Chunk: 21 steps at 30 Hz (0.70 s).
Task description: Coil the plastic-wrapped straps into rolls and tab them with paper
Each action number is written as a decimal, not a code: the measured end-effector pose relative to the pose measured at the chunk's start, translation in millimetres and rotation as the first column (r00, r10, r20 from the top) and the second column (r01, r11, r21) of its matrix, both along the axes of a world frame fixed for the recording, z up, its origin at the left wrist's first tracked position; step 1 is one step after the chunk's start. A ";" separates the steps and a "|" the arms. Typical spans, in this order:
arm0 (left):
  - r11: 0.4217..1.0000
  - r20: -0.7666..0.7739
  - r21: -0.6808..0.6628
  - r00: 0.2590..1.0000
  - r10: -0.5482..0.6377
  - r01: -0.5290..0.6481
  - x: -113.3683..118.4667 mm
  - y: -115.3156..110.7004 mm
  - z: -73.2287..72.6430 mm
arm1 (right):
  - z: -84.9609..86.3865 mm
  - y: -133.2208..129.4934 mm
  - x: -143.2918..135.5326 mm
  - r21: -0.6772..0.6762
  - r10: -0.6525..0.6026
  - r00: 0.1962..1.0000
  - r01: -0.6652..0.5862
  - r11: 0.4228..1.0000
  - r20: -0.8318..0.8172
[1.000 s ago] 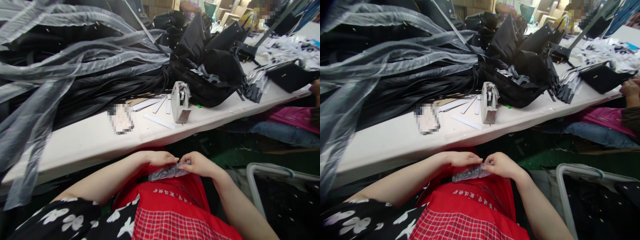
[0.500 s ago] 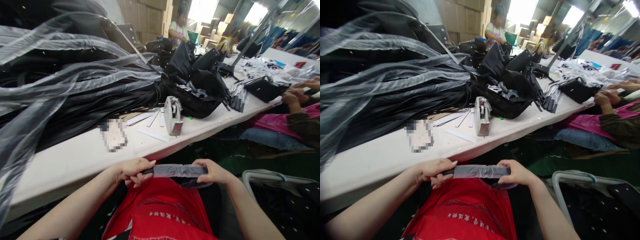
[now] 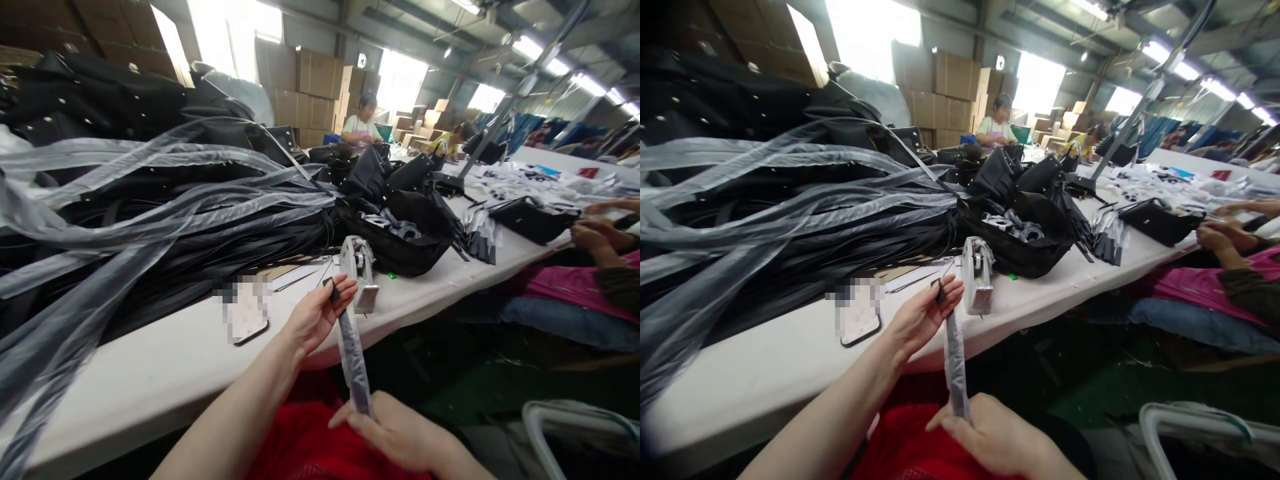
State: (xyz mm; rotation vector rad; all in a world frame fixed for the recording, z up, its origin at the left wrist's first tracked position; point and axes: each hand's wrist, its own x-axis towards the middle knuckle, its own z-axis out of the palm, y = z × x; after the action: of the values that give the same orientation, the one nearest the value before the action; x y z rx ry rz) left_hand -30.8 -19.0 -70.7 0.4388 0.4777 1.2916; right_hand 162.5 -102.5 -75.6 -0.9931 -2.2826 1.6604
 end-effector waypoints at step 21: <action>0.854 -0.810 0.424 0.547 0.210 0.301 40.3 -31.1 -17.6 | 23.6 0.5 28.6 -0.309 -0.398 0.804 0.281 0.909 -0.441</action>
State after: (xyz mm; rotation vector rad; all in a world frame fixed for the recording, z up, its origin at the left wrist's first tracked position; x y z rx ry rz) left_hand 9.5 -50.1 -88.3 1.5973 0.9121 1.0650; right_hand 191.1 -102.0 -52.0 -0.8283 -1.5067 1.7823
